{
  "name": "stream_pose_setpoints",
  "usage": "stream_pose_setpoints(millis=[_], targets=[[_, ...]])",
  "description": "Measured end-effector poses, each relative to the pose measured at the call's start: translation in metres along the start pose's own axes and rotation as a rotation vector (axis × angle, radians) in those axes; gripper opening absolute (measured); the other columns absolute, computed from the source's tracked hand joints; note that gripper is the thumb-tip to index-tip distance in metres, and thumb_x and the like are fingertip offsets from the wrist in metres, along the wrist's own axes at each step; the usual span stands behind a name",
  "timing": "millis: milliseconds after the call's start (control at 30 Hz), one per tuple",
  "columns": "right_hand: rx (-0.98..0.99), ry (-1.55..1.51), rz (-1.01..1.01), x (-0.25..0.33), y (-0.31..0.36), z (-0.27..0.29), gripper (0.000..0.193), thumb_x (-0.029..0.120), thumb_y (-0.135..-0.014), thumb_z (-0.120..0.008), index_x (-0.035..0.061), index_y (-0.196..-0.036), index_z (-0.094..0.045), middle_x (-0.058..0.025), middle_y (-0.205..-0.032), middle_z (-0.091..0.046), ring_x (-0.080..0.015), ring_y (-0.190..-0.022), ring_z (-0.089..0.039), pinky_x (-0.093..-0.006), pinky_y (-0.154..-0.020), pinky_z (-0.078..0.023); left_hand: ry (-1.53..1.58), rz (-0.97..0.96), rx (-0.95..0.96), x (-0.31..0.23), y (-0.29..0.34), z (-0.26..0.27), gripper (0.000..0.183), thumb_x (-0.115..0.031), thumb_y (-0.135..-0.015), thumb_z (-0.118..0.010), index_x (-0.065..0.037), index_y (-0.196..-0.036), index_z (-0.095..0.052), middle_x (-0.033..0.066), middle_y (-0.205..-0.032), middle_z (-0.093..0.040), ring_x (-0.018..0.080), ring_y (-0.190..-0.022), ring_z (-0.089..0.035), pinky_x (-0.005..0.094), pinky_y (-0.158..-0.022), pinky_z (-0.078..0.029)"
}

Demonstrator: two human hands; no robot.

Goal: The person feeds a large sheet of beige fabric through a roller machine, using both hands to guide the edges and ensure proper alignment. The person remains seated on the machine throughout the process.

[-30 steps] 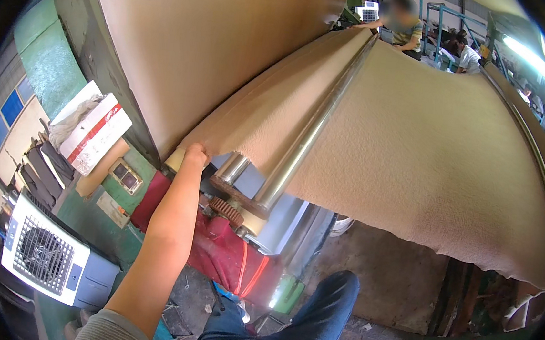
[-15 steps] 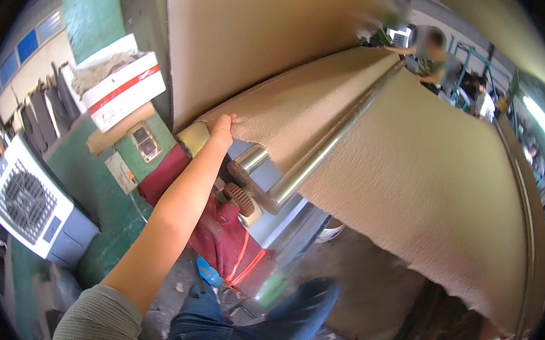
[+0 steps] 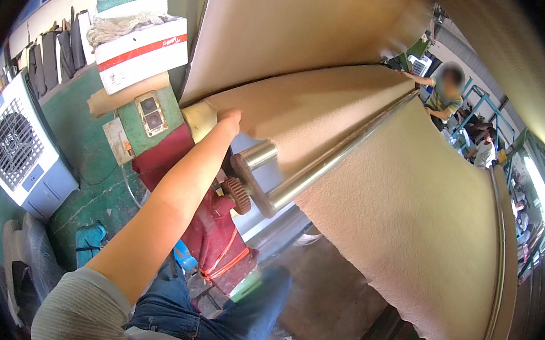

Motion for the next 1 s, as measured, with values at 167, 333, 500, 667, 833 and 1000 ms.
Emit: stream_pose_setpoints(millis=[167, 333, 500, 667, 833, 1000], targets=[[0.004, 0.011, -0.005, -0.001, -0.001, 0.003, 0.014, 0.018, -0.062, -0.06, 0.0091, -0.059, -0.049, -0.0102, -0.056, -0.049, -0.03, -0.051, -0.051, -0.0422, -0.047, -0.042, -0.017, 0.072, 0.797, 0.015, 0.03, -0.074, 0.019, -0.007, -0.078, -0.052, -0.006, -0.095, -0.062, 0.0072, -0.094, -0.06, 0.0201, -0.077, -0.056, 0.033, -0.063, -0.048], [0.004, 0.009, 0.006, 0.001, 0.0, 0.004, 0.014, 0.019, -0.061, -0.06, 0.0093, -0.059, -0.049, -0.01, -0.056, -0.049, -0.0297, -0.05, -0.051, -0.0421, -0.047, -0.042, 0.233, -0.041, 0.633, -0.003, 0.007, -0.055, 0.019, 0.0, -0.074, -0.045, -0.005, -0.08, -0.063, 0.0064, -0.084, -0.06, 0.0201, -0.071, -0.056, 0.0327, -0.058, -0.048], [-0.012, 0.019, -0.039, -0.012, 0.01, 0.011, 0.015, 0.019, -0.061, -0.06, 0.0095, -0.059, -0.049, -0.0097, -0.056, -0.049, -0.0295, -0.05, -0.051, -0.042, -0.046, -0.041, 0.241, -0.02, 0.213, -0.021, 0.019, -0.022, 0.015, -0.001, -0.071, -0.045, 0.0, -0.076, -0.059, 0.0101, -0.071, -0.062, 0.0209, -0.06, -0.057, 0.0332, -0.054, -0.047], [-0.032, 0.02, -0.061, -0.023, 0.024, 0.012, 0.015, 0.019, -0.06, -0.06, 0.0098, -0.059, -0.049, -0.0095, -0.056, -0.048, -0.0293, -0.05, -0.051, -0.0419, -0.046, -0.041, 0.269, -0.025, 0.084, -0.013, -0.002, -0.005, 0.017, 0.0, -0.072, -0.044, 0.003, -0.078, -0.06, 0.0115, -0.073, -0.063, 0.021, -0.065, -0.059, 0.0334, -0.06, -0.049], [-0.047, -0.011, -0.059, -0.016, 0.033, 0.008, 0.015, 0.019, -0.06, -0.061, 0.01, -0.058, -0.049, -0.0092, -0.055, -0.048, -0.029, -0.05, -0.051, -0.0418, -0.046, -0.041, 0.245, 0.039, 0.164, 0.004, -0.048, -0.002, 0.02, -0.001, -0.075, -0.048, -0.001, -0.09, -0.061, 0.0103, -0.089, -0.062, 0.0192, -0.079, -0.058, 0.0333, -0.071, -0.047], [-0.149, -0.01, -0.134, -0.024, 0.047, 0.011, 0.015, 0.019, -0.06, -0.061, 0.0103, -0.058, -0.049, -0.009, -0.055, -0.048, -0.0288, -0.049, -0.051, -0.0417, -0.045, -0.041, -0.076, 0.122, 0.769, 0.01, 0.037, -0.065, 0.03, -0.005, -0.074, -0.049, -0.014, -0.101, -0.061, 0.0015, -0.097, -0.056, 0.0144, -0.087, -0.052, 0.0359, -0.077, -0.041]])
Point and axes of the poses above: each hand's wrist, its own y-axis away from the middle knuckle, its own z-axis out of the back of the hand, x = y × z, the point moved 9 cm from there along -y, towards the middle knuckle
